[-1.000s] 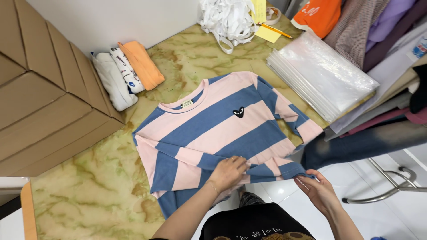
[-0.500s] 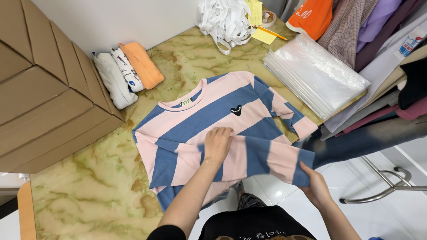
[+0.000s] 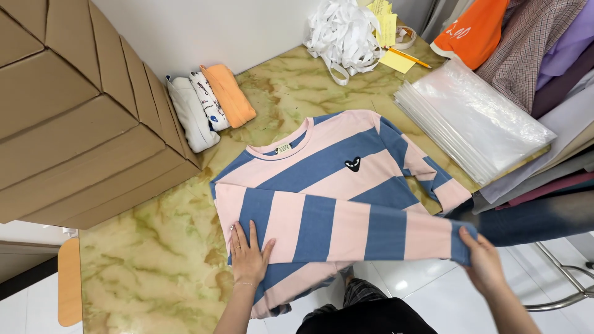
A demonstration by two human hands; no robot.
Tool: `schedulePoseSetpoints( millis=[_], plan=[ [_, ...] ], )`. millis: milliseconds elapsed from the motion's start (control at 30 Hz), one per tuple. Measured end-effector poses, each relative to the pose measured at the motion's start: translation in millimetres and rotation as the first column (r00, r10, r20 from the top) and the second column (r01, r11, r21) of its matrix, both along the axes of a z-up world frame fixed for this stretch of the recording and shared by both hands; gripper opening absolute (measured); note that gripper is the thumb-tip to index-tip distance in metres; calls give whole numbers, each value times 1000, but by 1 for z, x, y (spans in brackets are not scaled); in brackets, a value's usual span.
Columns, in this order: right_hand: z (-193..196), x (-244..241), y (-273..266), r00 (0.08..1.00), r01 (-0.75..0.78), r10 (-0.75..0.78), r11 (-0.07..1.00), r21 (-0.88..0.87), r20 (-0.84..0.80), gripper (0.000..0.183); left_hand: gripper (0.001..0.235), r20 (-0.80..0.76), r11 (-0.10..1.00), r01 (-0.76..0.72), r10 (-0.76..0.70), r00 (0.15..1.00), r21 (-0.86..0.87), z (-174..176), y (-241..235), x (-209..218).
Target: The person repeatedly takes shirts from a clothing rack, removes them from hangers, and folds them on a marble-patterned table. The folded garments are then stacked neatly against a wall next to a stack of cardboard boxes.
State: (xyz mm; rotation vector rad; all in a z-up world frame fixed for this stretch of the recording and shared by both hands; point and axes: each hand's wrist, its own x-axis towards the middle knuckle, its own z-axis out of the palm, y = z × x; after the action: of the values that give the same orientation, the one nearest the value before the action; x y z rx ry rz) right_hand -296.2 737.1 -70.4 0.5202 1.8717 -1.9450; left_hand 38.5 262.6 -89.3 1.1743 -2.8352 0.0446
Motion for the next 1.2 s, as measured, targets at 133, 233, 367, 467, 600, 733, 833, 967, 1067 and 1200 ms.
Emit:
schedulePoseSetpoints(
  millis=[133, 233, 367, 467, 600, 733, 833, 967, 1067, 1200],
  plan=[
    [8, -5, 8, 998, -62, 60, 989, 135, 17, 26, 96, 25, 995, -1, -1, 1000, 101, -2, -7, 0],
    [-25, -9, 16, 932, -262, 152, 910, 321, 328, 21, 98, 8, 1000, 17, -17, 1000, -6, -9, -9, 0],
    [-26, -21, -2, 950, -284, 173, 829, 482, 261, 43, 90, 108, 979, -130, 114, 988, 159, 2, 7, -18],
    [-22, -46, -24, 970, -230, 168, 860, 455, 175, 72, 86, 78, 971, -103, 88, 993, 216, 14, 48, -47],
    [-88, -114, -19, 897, -235, 441, 546, 804, -38, 43, 79, -196, 882, 240, -173, 965, 405, 39, 126, -119],
    [-42, -117, -7, 855, -250, 518, 459, 853, -29, 33, 56, -425, 783, 493, -326, 844, 379, 100, 179, -192],
    [24, -118, -10, 916, -155, 384, 606, 781, -116, 25, 40, -327, 562, 270, 0, 945, 782, 124, 197, -236],
    [132, -149, -58, 661, -27, 545, 704, 709, -516, 37, 36, -251, 246, 173, 332, 909, 954, 141, 211, -264],
    [217, -161, -113, 548, -161, 677, 661, 733, -490, 24, 53, -280, 177, 228, 375, 884, 957, 147, 228, -276],
    [300, -103, -186, 543, -539, 760, 642, 546, -357, 14, 112, -383, 211, 327, 337, 860, 921, 196, 256, -282]
  ],
)
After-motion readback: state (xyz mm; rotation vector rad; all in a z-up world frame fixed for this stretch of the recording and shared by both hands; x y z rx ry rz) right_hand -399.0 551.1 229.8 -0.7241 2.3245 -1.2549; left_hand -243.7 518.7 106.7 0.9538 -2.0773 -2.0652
